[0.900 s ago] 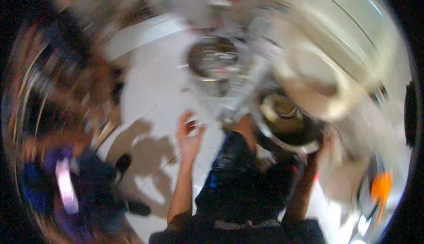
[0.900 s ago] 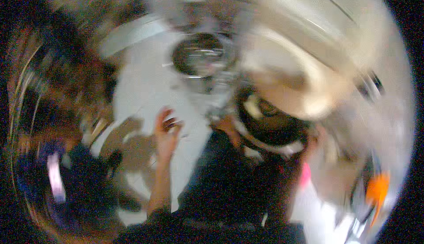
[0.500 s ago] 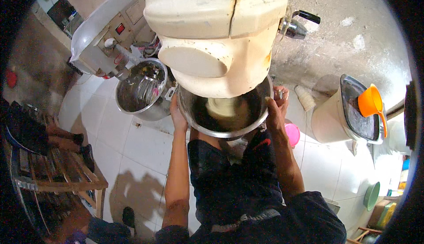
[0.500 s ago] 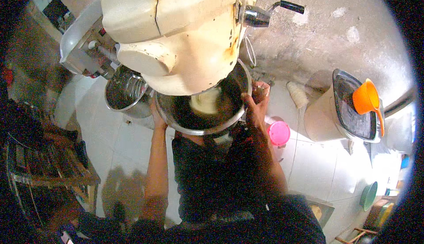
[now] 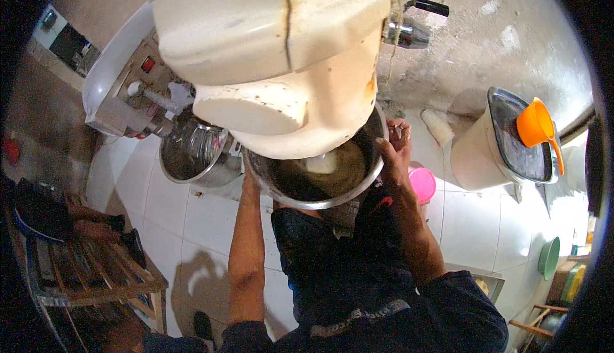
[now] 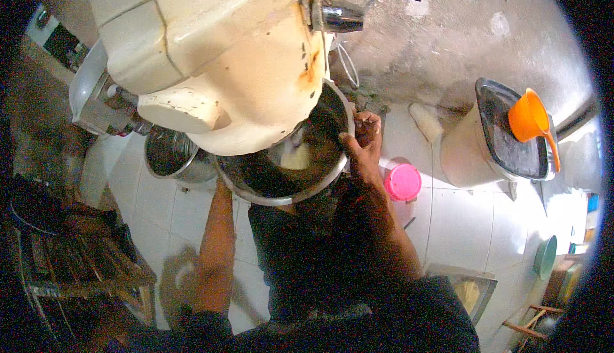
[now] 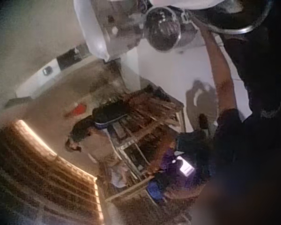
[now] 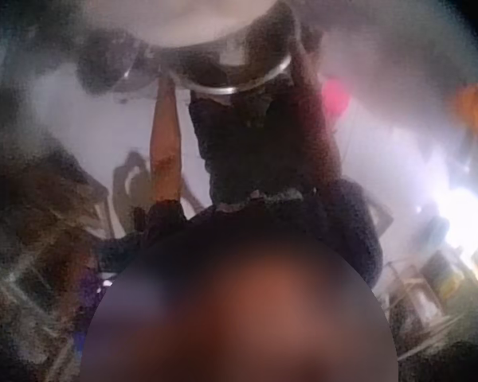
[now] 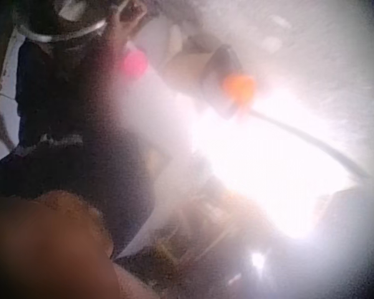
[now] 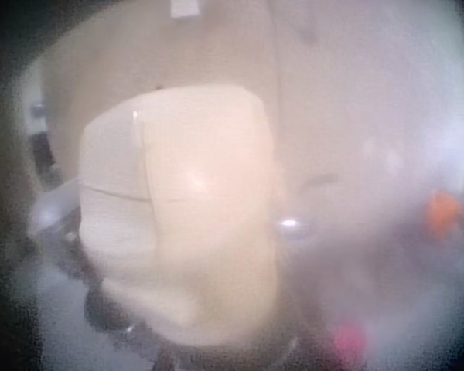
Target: The person pours water into a dough mixer, scrapes dough from the bowl, and then shapes small dough pieces into rings by hand on a floured table. The shaped dough rings are placed onto a wooden tray alongside other workers.
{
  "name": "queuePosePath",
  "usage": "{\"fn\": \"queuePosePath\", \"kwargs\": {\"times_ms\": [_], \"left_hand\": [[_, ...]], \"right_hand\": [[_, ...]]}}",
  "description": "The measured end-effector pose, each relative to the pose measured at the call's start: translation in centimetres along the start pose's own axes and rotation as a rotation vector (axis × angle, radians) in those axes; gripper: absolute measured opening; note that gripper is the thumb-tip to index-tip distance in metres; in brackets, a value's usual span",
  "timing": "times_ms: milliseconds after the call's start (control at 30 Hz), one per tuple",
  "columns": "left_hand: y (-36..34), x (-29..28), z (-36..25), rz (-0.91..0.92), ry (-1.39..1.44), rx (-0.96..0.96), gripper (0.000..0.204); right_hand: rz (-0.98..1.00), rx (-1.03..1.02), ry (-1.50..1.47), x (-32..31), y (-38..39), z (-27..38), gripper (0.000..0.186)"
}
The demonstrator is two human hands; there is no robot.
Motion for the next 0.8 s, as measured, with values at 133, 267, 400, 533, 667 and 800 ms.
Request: {"fn": "queuePosePath", "kwargs": {"times_ms": [133,267,400,533,667,800], "left_hand": [[1.1,-0.8,-0.9,-0.019,-0.229,0.023,0.029],[0.6,-1.3,-3.0,-0.014,-0.588,0.09,0.023],[1.9,-0.9,-5.9,-0.09,-0.831,0.211,0.019],[13.3,2.0,-7.0,-0.309,-1.242,0.625,0.017],[26.5,9.3,2.3,-0.055,-1.525,0.703,0.018],[32.8,27.2,16.0,1.032,-0.979,0.665,0.017]], "right_hand": [[-0.067,-0.002,0.074,-1.8,0.8,-0.2,0.033],[-0.358,0.204,0.271,-11.1,3.3,-1.2,0.022],[-0.751,-0.033,0.661,-25.3,7.3,8.7,0.024],[-0.941,-0.422,1.065,-33.9,9.0,24.3,0.033],[-1.014,-0.259,1.497,-42.4,6.7,32.6,0.04],[-0.882,-0.049,2.096,-49.6,0.5,33.6,0.065]]}}
Point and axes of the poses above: each hand's wrist, its own y-axis away from the middle knuckle, its own x-axis out of the palm, z = x × y, the point moved 9 cm from there along -y, towards the middle knuckle, and after that the axes turned 13 degrees about y, right-handed, at the moved point
